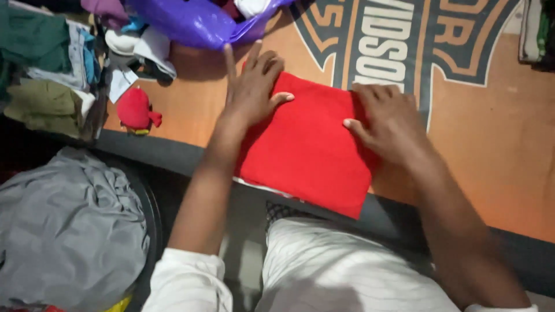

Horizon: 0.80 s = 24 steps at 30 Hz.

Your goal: Folding a red and white shirt on a flat surface to make it compact.

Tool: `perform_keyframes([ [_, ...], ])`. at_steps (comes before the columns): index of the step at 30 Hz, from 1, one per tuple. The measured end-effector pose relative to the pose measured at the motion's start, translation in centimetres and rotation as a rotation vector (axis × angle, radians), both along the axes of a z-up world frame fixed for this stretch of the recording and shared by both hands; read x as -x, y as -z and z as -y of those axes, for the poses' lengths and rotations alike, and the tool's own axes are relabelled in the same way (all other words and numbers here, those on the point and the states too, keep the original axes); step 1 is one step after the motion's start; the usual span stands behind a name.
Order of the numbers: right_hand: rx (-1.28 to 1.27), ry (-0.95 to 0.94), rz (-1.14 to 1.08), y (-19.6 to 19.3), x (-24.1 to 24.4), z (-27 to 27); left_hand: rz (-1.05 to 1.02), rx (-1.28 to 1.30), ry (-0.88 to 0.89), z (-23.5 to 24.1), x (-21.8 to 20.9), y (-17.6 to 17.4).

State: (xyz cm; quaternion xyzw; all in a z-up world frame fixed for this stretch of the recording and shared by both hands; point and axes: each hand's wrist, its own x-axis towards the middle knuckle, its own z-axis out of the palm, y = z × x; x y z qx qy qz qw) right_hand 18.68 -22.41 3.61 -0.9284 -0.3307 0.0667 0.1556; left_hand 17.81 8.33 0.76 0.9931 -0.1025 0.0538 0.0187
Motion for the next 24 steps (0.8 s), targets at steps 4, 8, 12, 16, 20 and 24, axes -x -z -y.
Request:
perform_keyframes([
  [4,-0.039,0.112,-0.278,-1.8,-1.0,1.3,-0.165,0.144,0.232,-1.9,-2.5,-0.1],
  [8,-0.192,0.132,-0.373,-1.3,-1.3,2.7,-0.238,0.082,0.131,-1.4,-3.2,-2.6],
  [12,-0.510,0.222,-0.681,-5.3,0.2,2.9,-0.552,0.173,-0.072,2.6,-0.5,-12.8],
  [16,-0.645,0.155,-0.421,-10.8,1.5,4.7,-0.305,0.213,0.061,3.2,1.7,-18.8],
  [20,-0.705,0.046,-0.050,-14.2,3.6,8.8,0.195,-0.159,0.400,2.8,4.5,-22.5],
  [24,-0.549,-0.146,0.155,-12.3,3.1,12.2,0.477,-0.160,0.406,4.5,5.9,-20.4],
])
